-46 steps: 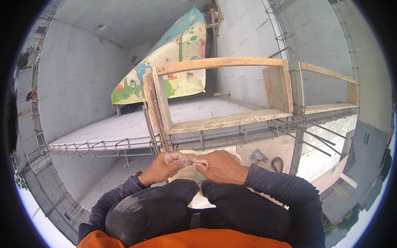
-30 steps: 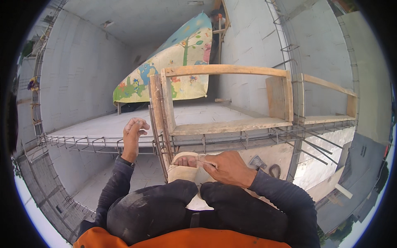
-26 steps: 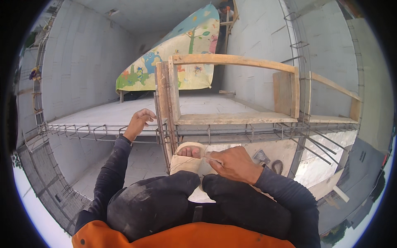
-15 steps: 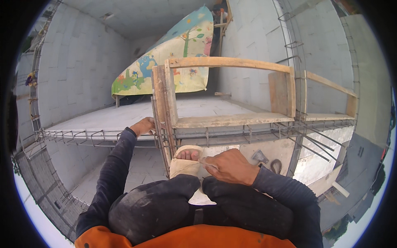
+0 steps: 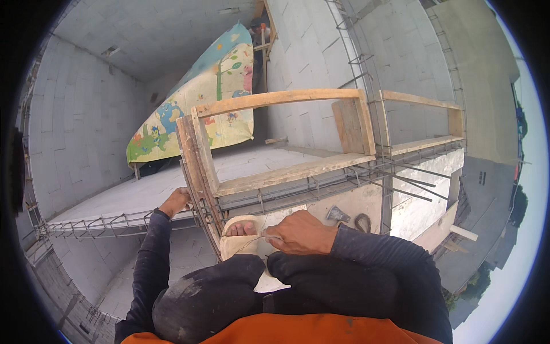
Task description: The person uses wire and a hammer to secure wooden framing members to a concrete and rebar structure at a construction site. They manipulate thin wire by hand to tie pieces together and then use a hammer to drive a nail into the wood.
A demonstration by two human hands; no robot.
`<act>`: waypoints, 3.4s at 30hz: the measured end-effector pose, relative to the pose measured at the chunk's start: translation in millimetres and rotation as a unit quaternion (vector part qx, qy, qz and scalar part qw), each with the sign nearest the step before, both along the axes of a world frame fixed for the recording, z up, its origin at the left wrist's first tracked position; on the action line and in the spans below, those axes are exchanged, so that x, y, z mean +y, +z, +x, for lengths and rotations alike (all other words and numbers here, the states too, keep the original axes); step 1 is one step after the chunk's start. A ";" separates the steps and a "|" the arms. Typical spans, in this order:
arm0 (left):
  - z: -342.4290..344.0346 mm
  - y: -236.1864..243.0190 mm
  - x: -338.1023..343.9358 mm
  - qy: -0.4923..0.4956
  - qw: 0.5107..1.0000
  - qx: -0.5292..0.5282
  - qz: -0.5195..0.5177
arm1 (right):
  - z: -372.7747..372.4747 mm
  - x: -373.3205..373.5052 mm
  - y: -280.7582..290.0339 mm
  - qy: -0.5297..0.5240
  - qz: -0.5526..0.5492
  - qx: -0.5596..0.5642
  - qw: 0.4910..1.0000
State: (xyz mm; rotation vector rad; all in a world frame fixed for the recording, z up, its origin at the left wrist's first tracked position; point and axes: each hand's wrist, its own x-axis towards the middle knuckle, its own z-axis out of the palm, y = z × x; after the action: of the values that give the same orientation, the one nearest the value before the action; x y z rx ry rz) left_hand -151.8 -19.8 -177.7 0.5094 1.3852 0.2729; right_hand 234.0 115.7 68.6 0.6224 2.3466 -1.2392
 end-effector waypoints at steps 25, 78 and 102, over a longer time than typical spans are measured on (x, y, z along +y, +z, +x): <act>97.4 63.2 112.3 0.266 0.878 0.302 0.258 | 125.9 95.7 29.8 -0.281 -0.051 -0.184 0.941; 127.9 19.2 184.2 -0.757 0.589 0.240 0.149 | 115.9 -0.7 -20.1 -0.220 -0.065 -0.122 0.966; 135.4 12.3 165.6 -0.797 0.515 0.263 0.174 | 86.9 -0.6 -4.6 -0.209 -0.066 -0.104 0.970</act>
State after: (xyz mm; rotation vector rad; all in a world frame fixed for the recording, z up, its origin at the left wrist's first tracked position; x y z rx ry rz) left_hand -16.3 145.7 -165.4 2.1039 0.8368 -1.2667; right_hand 320.8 115.1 64.0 1.1820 2.0018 -1.4110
